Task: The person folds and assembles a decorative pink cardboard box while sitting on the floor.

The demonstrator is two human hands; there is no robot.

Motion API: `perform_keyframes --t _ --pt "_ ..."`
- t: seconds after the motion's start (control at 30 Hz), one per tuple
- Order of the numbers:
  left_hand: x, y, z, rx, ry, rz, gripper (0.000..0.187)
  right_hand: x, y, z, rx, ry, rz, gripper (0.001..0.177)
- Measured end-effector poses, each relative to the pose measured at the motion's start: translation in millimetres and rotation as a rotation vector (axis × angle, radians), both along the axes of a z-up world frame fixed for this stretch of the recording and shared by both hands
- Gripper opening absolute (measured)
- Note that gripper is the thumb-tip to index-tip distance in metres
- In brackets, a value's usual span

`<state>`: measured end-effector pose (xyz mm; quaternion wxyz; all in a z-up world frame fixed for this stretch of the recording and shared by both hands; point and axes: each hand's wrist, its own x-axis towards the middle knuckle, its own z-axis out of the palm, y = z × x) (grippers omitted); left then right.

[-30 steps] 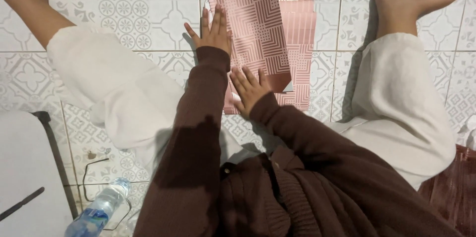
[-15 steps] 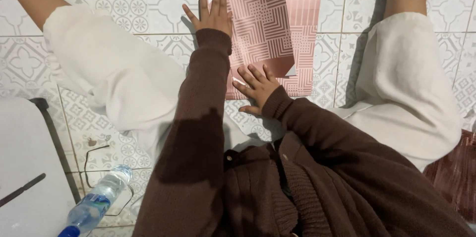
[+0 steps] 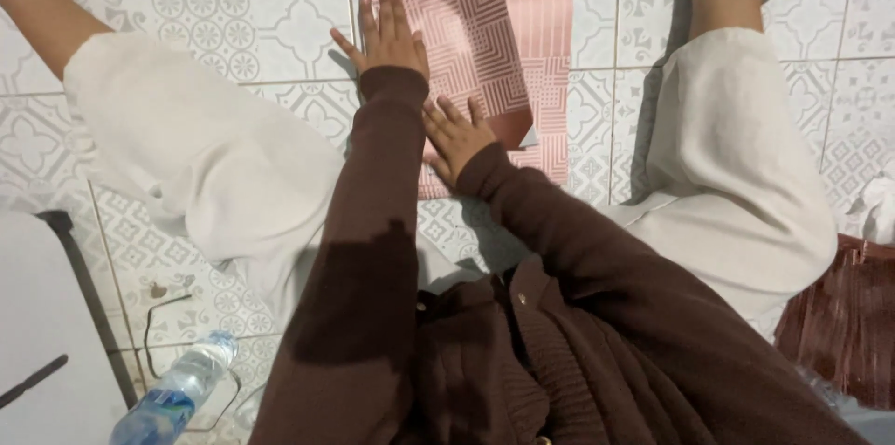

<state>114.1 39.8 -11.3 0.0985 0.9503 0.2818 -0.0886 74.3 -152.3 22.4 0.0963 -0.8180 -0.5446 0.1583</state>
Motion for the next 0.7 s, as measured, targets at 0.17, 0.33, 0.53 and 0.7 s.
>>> perform_keyframes --t 0.17,0.33,0.53,0.7 --pt "9 5 -1 -0.011 0.022 -0.031 0.066 -11 -31 9 -0.1 -0.097 0.112 0.092" --pt "1 -3 0 0.071 0.059 -0.049 0.068 0 -24 60 0.294 0.225 -0.118 0.03" --pt "-1 1 10 -0.021 0.064 -0.023 0.066 67 10 17 -0.048 -0.07 -0.044 0.083" --pt "3 3 20 -0.069 0.096 0.003 0.065 87 -36 10 -0.17 -0.064 -0.267 0.079"
